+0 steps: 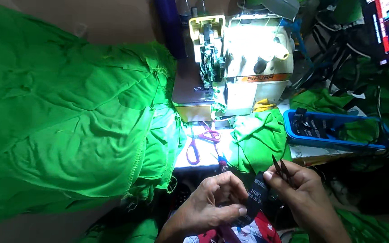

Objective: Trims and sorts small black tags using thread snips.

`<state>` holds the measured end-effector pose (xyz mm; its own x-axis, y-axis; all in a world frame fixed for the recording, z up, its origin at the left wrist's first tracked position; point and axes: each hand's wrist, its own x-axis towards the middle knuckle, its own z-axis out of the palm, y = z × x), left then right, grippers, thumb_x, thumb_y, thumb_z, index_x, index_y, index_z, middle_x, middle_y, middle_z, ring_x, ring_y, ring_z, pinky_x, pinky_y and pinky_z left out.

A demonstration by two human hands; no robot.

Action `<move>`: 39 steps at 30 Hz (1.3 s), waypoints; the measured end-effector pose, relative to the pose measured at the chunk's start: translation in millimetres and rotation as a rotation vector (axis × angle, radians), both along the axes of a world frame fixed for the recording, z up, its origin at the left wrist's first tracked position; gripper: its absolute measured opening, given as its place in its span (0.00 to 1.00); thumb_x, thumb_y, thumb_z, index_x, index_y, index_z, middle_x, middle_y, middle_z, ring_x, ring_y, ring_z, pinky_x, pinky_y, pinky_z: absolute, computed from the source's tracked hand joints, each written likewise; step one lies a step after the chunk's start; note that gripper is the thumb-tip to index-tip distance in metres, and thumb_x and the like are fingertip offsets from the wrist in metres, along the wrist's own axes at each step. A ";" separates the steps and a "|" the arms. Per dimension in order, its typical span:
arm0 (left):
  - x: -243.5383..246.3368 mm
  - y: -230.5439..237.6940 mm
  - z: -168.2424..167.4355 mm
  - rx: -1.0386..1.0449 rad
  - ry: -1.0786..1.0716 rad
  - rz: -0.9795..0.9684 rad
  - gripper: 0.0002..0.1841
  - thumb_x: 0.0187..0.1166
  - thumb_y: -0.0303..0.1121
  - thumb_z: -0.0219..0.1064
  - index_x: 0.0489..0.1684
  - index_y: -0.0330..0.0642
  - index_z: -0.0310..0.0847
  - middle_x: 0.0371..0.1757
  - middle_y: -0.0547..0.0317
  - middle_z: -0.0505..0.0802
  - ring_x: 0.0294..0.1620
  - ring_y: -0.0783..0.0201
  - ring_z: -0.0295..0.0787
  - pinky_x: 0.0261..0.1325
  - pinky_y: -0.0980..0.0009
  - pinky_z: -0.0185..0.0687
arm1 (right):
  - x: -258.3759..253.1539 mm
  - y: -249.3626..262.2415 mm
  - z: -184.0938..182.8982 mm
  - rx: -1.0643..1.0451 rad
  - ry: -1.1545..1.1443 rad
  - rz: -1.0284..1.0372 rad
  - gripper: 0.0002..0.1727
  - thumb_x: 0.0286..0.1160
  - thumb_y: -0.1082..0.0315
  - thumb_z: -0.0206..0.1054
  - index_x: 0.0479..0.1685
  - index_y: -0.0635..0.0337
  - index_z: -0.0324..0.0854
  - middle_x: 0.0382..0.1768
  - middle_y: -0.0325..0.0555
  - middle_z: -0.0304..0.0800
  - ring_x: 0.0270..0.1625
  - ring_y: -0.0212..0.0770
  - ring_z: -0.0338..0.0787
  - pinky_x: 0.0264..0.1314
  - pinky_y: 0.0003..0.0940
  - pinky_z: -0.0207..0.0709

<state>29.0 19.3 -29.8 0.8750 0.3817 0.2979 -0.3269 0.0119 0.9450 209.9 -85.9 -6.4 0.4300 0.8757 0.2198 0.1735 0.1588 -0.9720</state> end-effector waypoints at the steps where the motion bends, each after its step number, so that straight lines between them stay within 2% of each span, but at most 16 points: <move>1: -0.8 1.1 -0.4 -0.004 -0.001 -0.010 0.15 0.68 0.13 0.67 0.50 0.38 0.77 0.46 0.73 0.91 0.45 0.83 0.88 0.50 0.83 0.86 | -0.1 1.2 0.6 -0.012 -0.002 0.004 0.09 0.70 0.72 0.64 0.28 0.46 0.81 0.18 0.15 0.77 0.18 0.09 0.70 0.19 0.07 0.62; 4: -3.1 2.9 -1.2 -0.018 -0.002 -0.028 0.13 0.69 0.13 0.66 0.48 0.36 0.82 0.45 0.74 0.93 0.45 0.85 0.88 0.51 0.85 0.85 | -0.3 4.4 1.5 -0.027 -0.018 0.021 0.09 0.70 0.73 0.64 0.28 0.46 0.81 0.18 0.15 0.77 0.19 0.09 0.71 0.20 0.06 0.64; 8: -5.6 4.5 -1.1 -0.016 0.011 -0.035 0.13 0.70 0.13 0.66 0.50 0.30 0.85 0.47 0.70 0.94 0.45 0.84 0.89 0.50 0.85 0.86 | -0.3 7.7 0.7 -0.031 -0.052 0.024 0.08 0.70 0.72 0.64 0.27 0.47 0.81 0.17 0.16 0.75 0.18 0.09 0.70 0.20 0.06 0.62; 13: -7.9 5.8 -2.4 -0.020 0.027 -0.027 0.14 0.68 0.12 0.67 0.50 0.31 0.87 0.48 0.70 0.94 0.45 0.84 0.88 0.49 0.85 0.86 | 0.1 7.2 -2.7 -0.045 -0.047 0.039 0.07 0.73 0.71 0.64 0.30 0.48 0.82 0.18 0.17 0.76 0.19 0.10 0.70 0.20 0.06 0.61; 14: -8.1 6.4 -2.7 -0.018 0.028 -0.021 0.14 0.68 0.12 0.67 0.50 0.31 0.87 0.48 0.69 0.94 0.45 0.84 0.89 0.50 0.85 0.86 | 1.3 4.6 -4.9 -0.044 -0.051 0.057 0.06 0.77 0.68 0.62 0.34 0.50 0.82 0.20 0.17 0.76 0.19 0.10 0.70 0.21 0.06 0.62; 15: -8.4 6.9 -3.0 -0.014 0.027 -0.012 0.14 0.67 0.12 0.67 0.49 0.31 0.87 0.48 0.69 0.94 0.45 0.84 0.89 0.50 0.84 0.86 | 3.2 0.5 -7.8 -0.049 -0.056 0.087 0.08 0.83 0.61 0.60 0.42 0.51 0.82 0.22 0.17 0.75 0.20 0.10 0.69 0.22 0.07 0.62; 16: -8.7 7.6 -3.1 -0.010 0.028 -0.001 0.14 0.67 0.12 0.67 0.49 0.30 0.87 0.49 0.69 0.94 0.45 0.84 0.89 0.50 0.85 0.86 | 5.2 -4.7 -10.8 -0.061 -0.059 0.125 0.16 0.88 0.51 0.56 0.49 0.53 0.81 0.23 0.17 0.73 0.21 0.10 0.67 0.22 0.07 0.61; 17: -9.0 8.6 -3.5 -0.007 0.029 0.008 0.14 0.67 0.11 0.67 0.49 0.30 0.87 0.49 0.68 0.94 0.45 0.83 0.89 0.50 0.85 0.86 | 6.4 -10.3 -12.8 -0.094 -0.048 0.165 0.25 0.88 0.40 0.51 0.53 0.53 0.78 0.24 0.17 0.70 0.21 0.10 0.66 0.22 0.07 0.60; 18: -9.1 10.0 -3.9 -0.003 0.031 0.011 0.15 0.66 0.11 0.67 0.51 0.29 0.86 0.50 0.67 0.94 0.44 0.84 0.89 0.49 0.85 0.86 | 6.4 -16.2 -13.9 -0.141 -0.013 0.199 0.29 0.85 0.34 0.48 0.54 0.51 0.76 0.23 0.16 0.69 0.21 0.10 0.66 0.21 0.08 0.60; 19: -9.2 11.8 -4.3 -0.002 0.035 0.010 0.16 0.66 0.12 0.67 0.52 0.28 0.86 0.52 0.67 0.93 0.44 0.84 0.88 0.49 0.85 0.86 | 5.6 -22.4 -14.9 -0.185 0.023 0.237 0.28 0.86 0.35 0.48 0.53 0.51 0.75 0.23 0.16 0.69 0.22 0.10 0.66 0.22 0.08 0.61; 21: -8.8 14.6 -4.7 -0.009 0.049 0.020 0.18 0.65 0.11 0.67 0.55 0.28 0.86 0.54 0.66 0.92 0.44 0.84 0.87 0.49 0.85 0.85 | 2.9 -33.0 -18.4 -0.243 0.074 0.312 0.16 0.92 0.53 0.49 0.50 0.54 0.75 0.23 0.16 0.69 0.22 0.10 0.66 0.24 0.08 0.61; 22: -8.1 15.7 -5.2 -0.010 0.054 0.022 0.18 0.65 0.11 0.67 0.56 0.27 0.86 0.54 0.66 0.92 0.43 0.84 0.87 0.48 0.85 0.85 | 1.2 -36.2 -20.5 -0.268 0.102 0.347 0.12 0.92 0.60 0.49 0.49 0.54 0.76 0.24 0.16 0.69 0.23 0.10 0.66 0.25 0.09 0.62; 24: -6.6 17.5 -7.1 -0.009 0.057 0.009 0.19 0.65 0.12 0.67 0.57 0.27 0.85 0.55 0.65 0.92 0.43 0.85 0.86 0.47 0.85 0.84 | -2.4 -39.3 -24.4 -0.299 0.174 0.397 0.11 0.91 0.66 0.48 0.47 0.54 0.77 0.24 0.17 0.70 0.22 0.10 0.67 0.25 0.09 0.63; 29: -4.7 16.7 -7.8 -0.019 0.080 0.010 0.19 0.65 0.12 0.67 0.56 0.25 0.86 0.55 0.65 0.91 0.42 0.86 0.85 0.46 0.87 0.83 | -9.0 -34.8 -28.2 -0.305 0.255 0.421 0.13 0.90 0.67 0.48 0.42 0.51 0.78 0.20 0.15 0.70 0.20 0.10 0.65 0.22 0.08 0.59; 35: -9.4 17.9 -6.7 -0.058 0.063 0.078 0.19 0.65 0.11 0.67 0.57 0.26 0.86 0.57 0.64 0.91 0.46 0.83 0.87 0.51 0.84 0.85 | -9.5 -31.0 -33.8 -0.322 0.254 0.398 0.13 0.90 0.66 0.49 0.41 0.50 0.79 0.19 0.16 0.70 0.19 0.10 0.65 0.21 0.08 0.59; 39: -7.7 16.3 -10.1 -0.023 0.079 0.071 0.19 0.65 0.12 0.67 0.56 0.25 0.85 0.56 0.63 0.91 0.43 0.85 0.85 0.48 0.86 0.83 | -12.4 -29.3 -33.5 -0.316 0.274 0.416 0.13 0.90 0.66 0.49 0.40 0.49 0.78 0.19 0.16 0.70 0.18 0.10 0.65 0.21 0.08 0.59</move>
<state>21.3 35.6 -39.9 0.8659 0.4497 0.2191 -0.2519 0.0137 0.9676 197.5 -115.2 -39.9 0.0411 0.9878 -0.1504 -0.1057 -0.1454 -0.9837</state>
